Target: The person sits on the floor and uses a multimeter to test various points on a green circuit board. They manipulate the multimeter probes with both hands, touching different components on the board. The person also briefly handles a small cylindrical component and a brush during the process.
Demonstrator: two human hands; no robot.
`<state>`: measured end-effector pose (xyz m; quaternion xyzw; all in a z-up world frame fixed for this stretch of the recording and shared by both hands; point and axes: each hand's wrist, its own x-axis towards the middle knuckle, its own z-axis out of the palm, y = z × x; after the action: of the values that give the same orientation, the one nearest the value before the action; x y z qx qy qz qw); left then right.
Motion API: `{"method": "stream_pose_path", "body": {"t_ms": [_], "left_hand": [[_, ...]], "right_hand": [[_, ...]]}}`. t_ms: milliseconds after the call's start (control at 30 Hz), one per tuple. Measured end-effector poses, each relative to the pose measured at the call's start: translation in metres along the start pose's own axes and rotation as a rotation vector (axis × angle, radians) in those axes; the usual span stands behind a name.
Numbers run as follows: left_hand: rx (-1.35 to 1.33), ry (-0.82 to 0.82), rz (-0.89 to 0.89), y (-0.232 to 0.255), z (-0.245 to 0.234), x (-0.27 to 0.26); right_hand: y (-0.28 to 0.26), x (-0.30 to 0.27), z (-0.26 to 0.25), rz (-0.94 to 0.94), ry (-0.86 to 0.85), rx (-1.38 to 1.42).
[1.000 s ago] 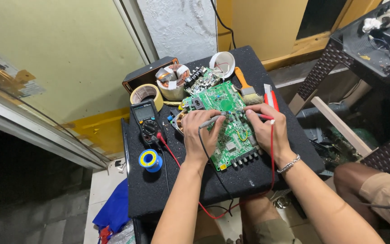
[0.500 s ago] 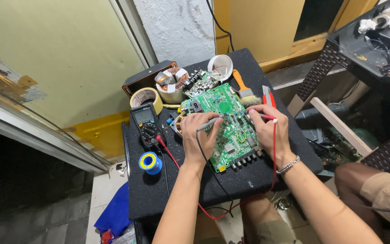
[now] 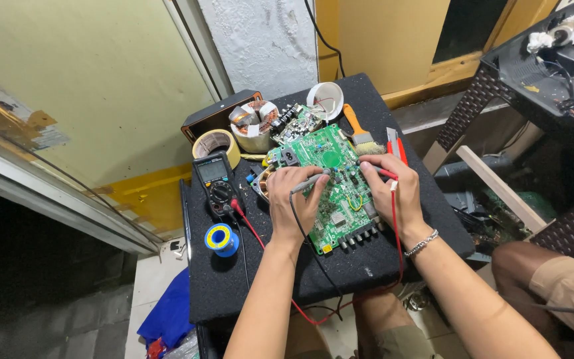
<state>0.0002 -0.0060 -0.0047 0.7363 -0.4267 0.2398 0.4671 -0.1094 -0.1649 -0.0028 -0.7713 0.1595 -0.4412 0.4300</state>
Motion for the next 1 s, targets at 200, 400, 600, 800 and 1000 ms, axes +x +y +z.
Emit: {"method": "stream_pose_path", "body": {"t_ms": [200, 400, 600, 800, 1000], "left_hand": [[0.012, -0.009, -0.002, -0.0017, 0.0011, -0.0017], [0.003, -0.003, -0.005, -0.0015, 0.0021, -0.0011], [-0.012, -0.007, -0.015, 0.0007, 0.0007, -0.0009], [-0.022, -0.002, -0.012, 0.0012, 0.0003, -0.0003], [0.026, -0.012, -0.006, -0.0036, 0.0024, -0.0023]], "right_hand": [[0.0013, -0.0014, -0.0005, -0.001, -0.006, 0.007], [0.0046, -0.0011, 0.0002, -0.01, -0.002, 0.01], [0.0076, -0.0006, -0.0008, -0.048, -0.031, -0.01], [0.0027, -0.0021, 0.0015, -0.073, -0.015, -0.027], [0.0031, -0.0023, 0.0008, -0.075, -0.011, -0.035]]}}
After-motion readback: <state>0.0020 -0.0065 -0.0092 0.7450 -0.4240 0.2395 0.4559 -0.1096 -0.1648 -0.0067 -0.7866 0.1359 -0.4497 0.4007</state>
